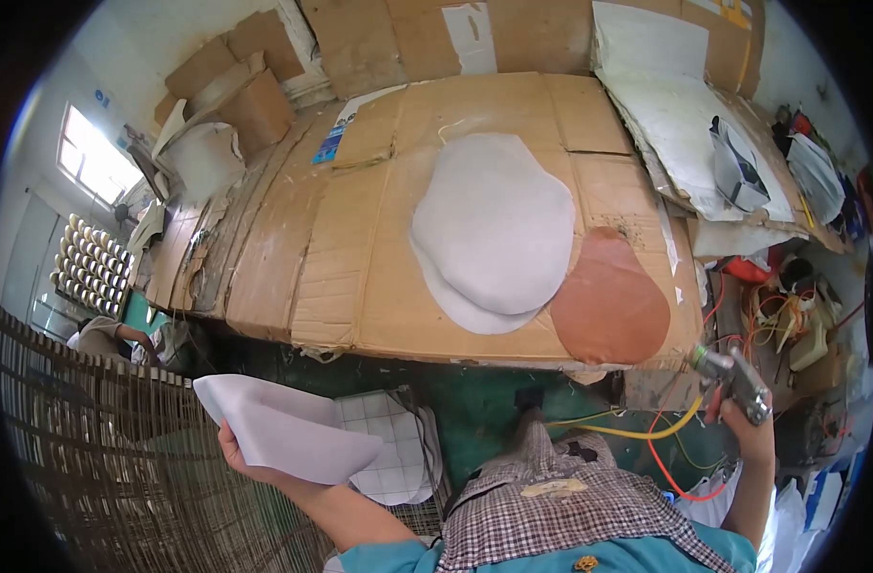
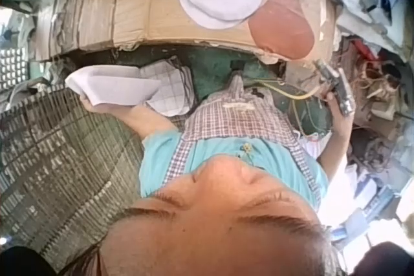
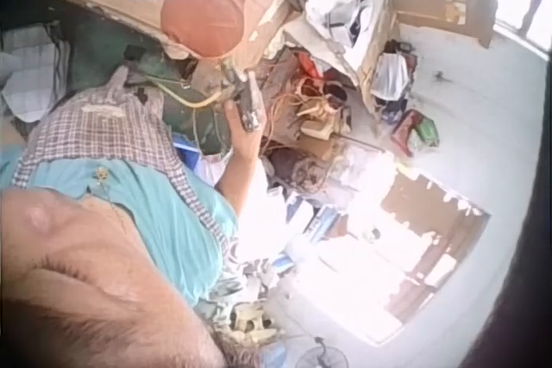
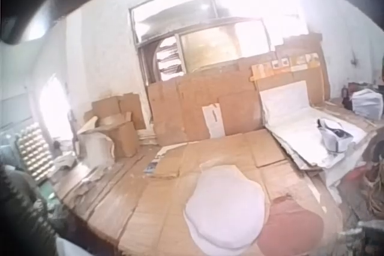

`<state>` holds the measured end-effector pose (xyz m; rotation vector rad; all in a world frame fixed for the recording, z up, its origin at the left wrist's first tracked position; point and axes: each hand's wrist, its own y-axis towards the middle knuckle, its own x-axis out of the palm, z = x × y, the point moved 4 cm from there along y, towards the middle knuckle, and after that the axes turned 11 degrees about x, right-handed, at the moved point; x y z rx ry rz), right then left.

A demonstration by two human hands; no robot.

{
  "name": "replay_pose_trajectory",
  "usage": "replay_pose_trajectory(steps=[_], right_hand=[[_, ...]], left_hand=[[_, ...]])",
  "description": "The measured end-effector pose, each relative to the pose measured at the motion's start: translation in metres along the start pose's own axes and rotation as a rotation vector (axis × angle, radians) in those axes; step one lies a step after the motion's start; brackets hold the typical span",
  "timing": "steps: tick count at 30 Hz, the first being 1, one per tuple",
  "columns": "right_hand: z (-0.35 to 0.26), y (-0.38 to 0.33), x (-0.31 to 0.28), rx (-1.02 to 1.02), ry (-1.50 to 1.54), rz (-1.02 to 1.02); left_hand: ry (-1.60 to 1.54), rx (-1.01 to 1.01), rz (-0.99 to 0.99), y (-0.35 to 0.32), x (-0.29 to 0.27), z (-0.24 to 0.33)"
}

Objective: Spray foam pads with adhesive or treatment and place them onto a metal drying rack.

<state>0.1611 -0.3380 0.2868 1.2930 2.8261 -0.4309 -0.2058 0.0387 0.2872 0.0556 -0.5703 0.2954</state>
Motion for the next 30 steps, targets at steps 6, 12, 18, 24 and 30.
replay_pose_trajectory(steps=[6, 12, 18, 24, 30], right_hand=[[0.008, 0.012, 0.025, -0.031, 0.086, -0.054], [0.010, 0.012, 0.001, 0.005, 0.039, 0.163], [0.010, -0.003, 0.006, 0.027, -0.015, -0.043], [0.011, 0.011, 0.021, 0.041, 0.102, 0.128], [0.008, 0.004, 0.018, -0.010, -0.050, -0.116]], left_hand=[[-0.020, -0.095, -0.030, 0.003, 0.005, -0.015], [-0.241, -0.091, -0.251, 0.027, -0.005, -0.029], [-0.263, -0.073, -0.240, 0.020, 0.012, -0.041], [-0.308, -0.120, -0.260, 0.031, 0.012, -0.050], [-0.292, -0.183, -0.245, 0.023, 0.012, -0.048]])
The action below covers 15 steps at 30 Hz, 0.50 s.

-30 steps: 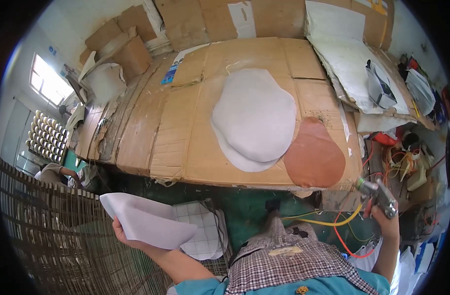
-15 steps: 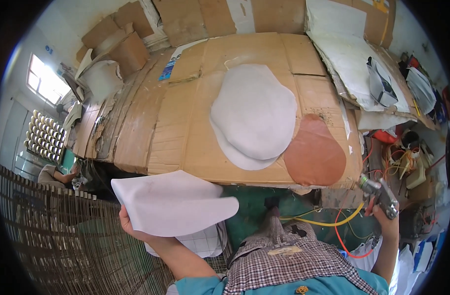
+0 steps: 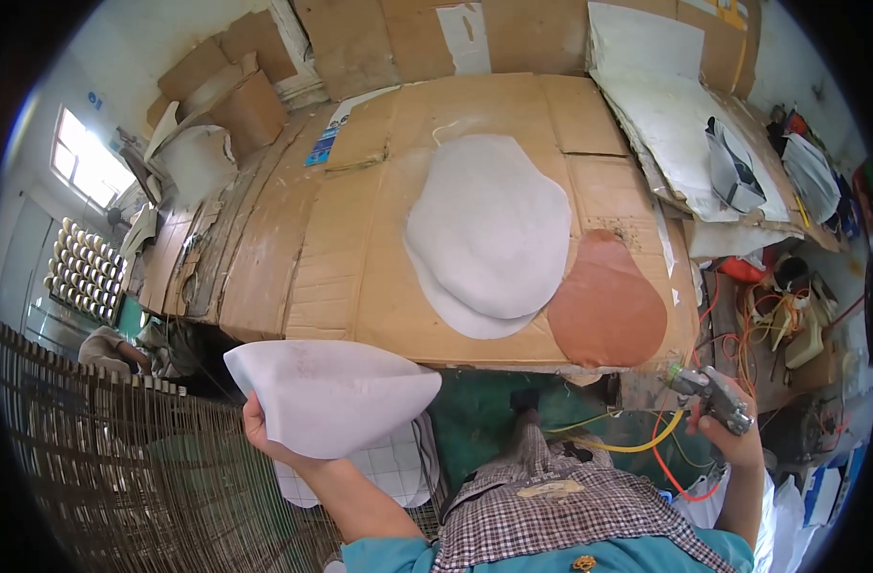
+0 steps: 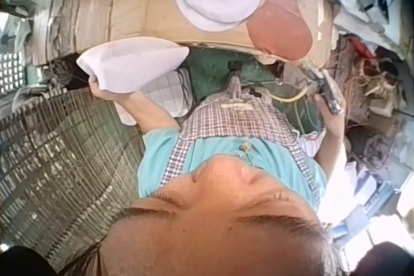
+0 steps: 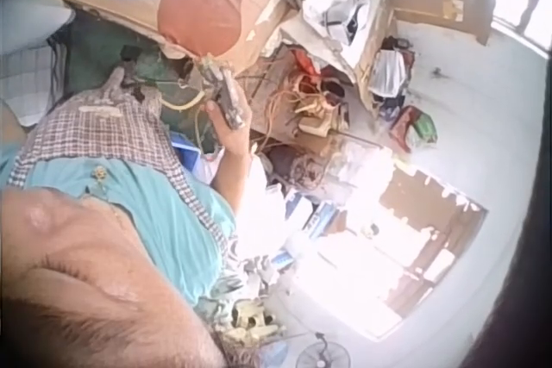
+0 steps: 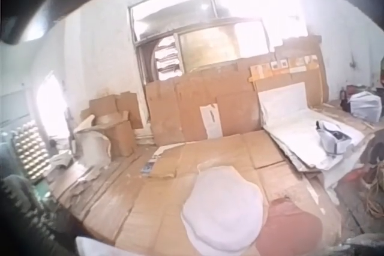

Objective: Spray foam pads with adhesive or treatment and place them onto a metal drying rack.

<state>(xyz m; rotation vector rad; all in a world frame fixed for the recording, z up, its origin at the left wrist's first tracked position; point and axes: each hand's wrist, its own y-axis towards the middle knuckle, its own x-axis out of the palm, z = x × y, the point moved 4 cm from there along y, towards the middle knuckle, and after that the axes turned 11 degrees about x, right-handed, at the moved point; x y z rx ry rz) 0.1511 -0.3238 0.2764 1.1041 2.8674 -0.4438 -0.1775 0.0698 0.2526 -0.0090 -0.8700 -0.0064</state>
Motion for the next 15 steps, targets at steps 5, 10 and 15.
replay_pose_trajectory(steps=[5, 10, 15], right_hand=[[-0.004, 0.034, 0.032, -0.027, 0.109, -0.001], [-0.014, 0.061, 0.038, -0.096, 0.122, 0.110], [-0.001, 0.048, 0.016, -0.087, 0.070, 0.199]], left_hand=[[-0.011, -0.022, 0.014, -0.009, 0.016, -0.008], [0.031, 0.007, 0.004, -0.007, 0.005, -0.008], [0.054, 0.082, 0.003, 0.008, -0.025, -0.003]])
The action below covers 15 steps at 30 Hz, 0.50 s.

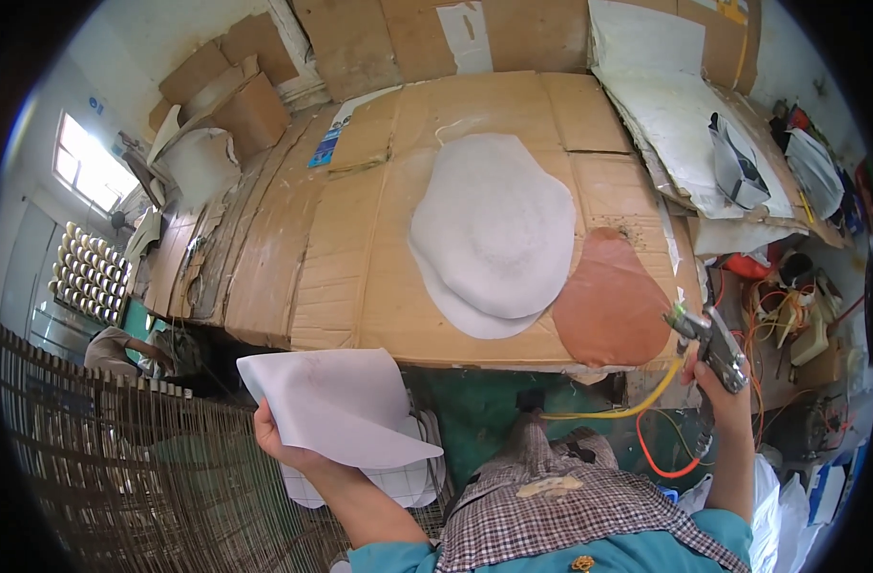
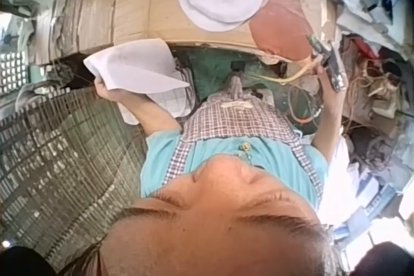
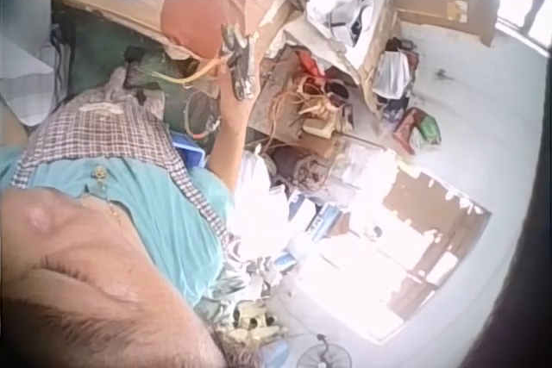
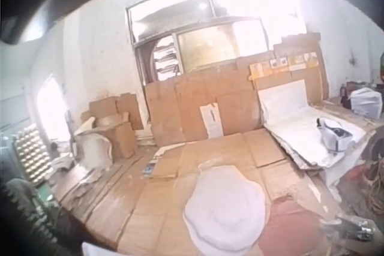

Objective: Spray foam pads with adhesive or treatment and place them onto a metal drying rack.

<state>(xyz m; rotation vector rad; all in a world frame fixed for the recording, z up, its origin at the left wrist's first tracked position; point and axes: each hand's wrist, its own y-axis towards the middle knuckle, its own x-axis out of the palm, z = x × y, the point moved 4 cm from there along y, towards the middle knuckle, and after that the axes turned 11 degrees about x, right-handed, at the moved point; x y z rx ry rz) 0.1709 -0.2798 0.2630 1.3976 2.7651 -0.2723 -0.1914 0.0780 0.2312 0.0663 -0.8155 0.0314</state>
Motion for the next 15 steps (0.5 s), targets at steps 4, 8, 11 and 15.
replay_pose_trajectory(steps=[4, 8, 11, 15], right_hand=[[-0.003, -0.011, 0.002, 0.008, 0.013, -0.049], [-0.008, 0.005, 0.018, 0.008, 0.081, -0.022], [0.001, 0.001, 0.020, 0.032, 0.051, -0.186], [0.009, -0.024, 0.001, 0.046, -0.147, -0.323]], left_hand=[[0.034, -0.019, 0.032, -0.020, 0.031, -0.004], [0.029, -0.082, 0.016, -0.020, 0.038, -0.010], [0.053, -0.064, 0.013, -0.018, 0.036, -0.013], [-0.004, -0.074, 0.021, -0.021, 0.038, -0.014]])
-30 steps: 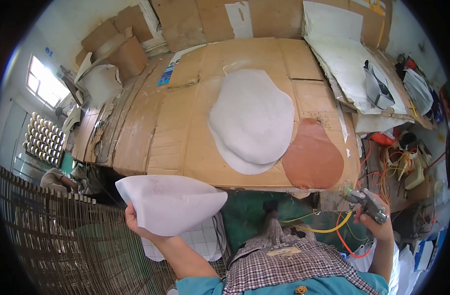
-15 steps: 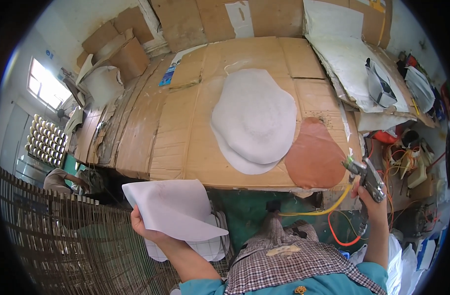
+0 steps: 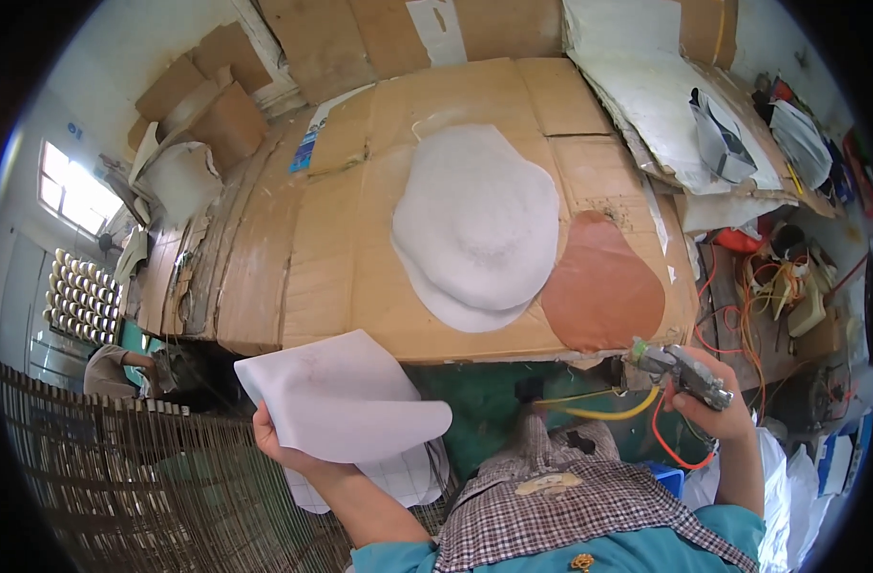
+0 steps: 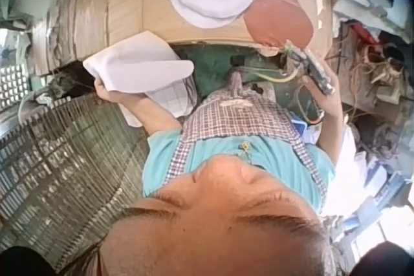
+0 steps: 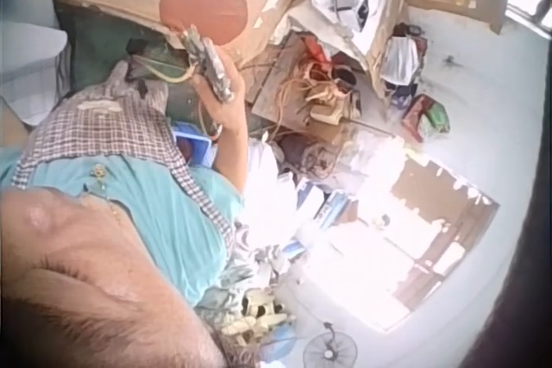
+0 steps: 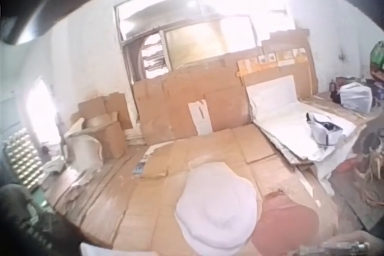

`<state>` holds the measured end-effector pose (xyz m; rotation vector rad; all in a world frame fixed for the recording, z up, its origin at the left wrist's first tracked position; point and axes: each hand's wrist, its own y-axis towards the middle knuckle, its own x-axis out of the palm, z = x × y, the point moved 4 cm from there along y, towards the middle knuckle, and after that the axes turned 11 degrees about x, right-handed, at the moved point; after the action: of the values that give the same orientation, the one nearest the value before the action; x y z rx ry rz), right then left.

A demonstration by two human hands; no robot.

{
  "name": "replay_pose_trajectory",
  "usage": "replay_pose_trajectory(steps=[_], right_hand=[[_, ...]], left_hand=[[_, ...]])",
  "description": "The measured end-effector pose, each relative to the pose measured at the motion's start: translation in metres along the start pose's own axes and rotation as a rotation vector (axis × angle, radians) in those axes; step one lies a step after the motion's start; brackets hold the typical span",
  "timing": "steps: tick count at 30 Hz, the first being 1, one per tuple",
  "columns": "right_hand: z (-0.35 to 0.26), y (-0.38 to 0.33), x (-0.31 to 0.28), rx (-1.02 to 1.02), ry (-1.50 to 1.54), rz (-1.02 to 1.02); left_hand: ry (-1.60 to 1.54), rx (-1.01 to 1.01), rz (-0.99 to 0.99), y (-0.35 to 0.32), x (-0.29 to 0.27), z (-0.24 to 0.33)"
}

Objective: Spray foam pads with adhesive or treatment and place them onto a metal drying rack.

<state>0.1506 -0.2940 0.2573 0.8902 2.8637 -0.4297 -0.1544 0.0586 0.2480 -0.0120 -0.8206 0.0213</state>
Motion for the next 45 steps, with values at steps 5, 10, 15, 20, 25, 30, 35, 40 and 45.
replay_pose_trajectory(steps=[5, 10, 15, 20, 25, 30, 35, 40, 45], right_hand=[[-0.021, 0.006, -0.008, -0.002, 0.178, 0.207], [-0.014, 0.001, -0.025, -0.066, 0.101, 0.320], [-0.008, -0.025, -0.019, 0.005, 0.069, 0.217], [-0.014, -0.010, -0.009, 0.000, 0.206, 0.278], [-0.013, -0.010, -0.011, -0.015, 0.117, 0.150], [-0.014, 0.013, -0.032, -0.075, 0.165, 0.359], [-0.001, 0.033, -0.040, 0.030, 0.076, 0.184], [0.023, 0.115, -0.045, 0.027, -0.058, 0.179], [0.071, 0.267, -0.021, -0.238, -0.431, 0.252]], left_hand=[[-0.005, -0.016, -0.050, 0.010, -0.006, -0.003], [-0.059, -0.046, -0.066, 0.013, -0.005, -0.006], [-0.083, -0.059, -0.125, 0.017, -0.014, -0.001], [-0.106, -0.084, -0.106, 0.019, -0.012, 0.000], [-0.028, 0.003, -0.080, 0.015, -0.008, 0.005], [0.043, 0.077, -0.050, 0.011, -0.006, 0.018], [0.107, 0.166, 0.085, -0.002, 0.002, 0.043], [0.205, 0.464, 0.059, 0.037, -0.023, 0.043], [-0.136, 0.369, 0.167, 0.044, -0.028, 0.076]])
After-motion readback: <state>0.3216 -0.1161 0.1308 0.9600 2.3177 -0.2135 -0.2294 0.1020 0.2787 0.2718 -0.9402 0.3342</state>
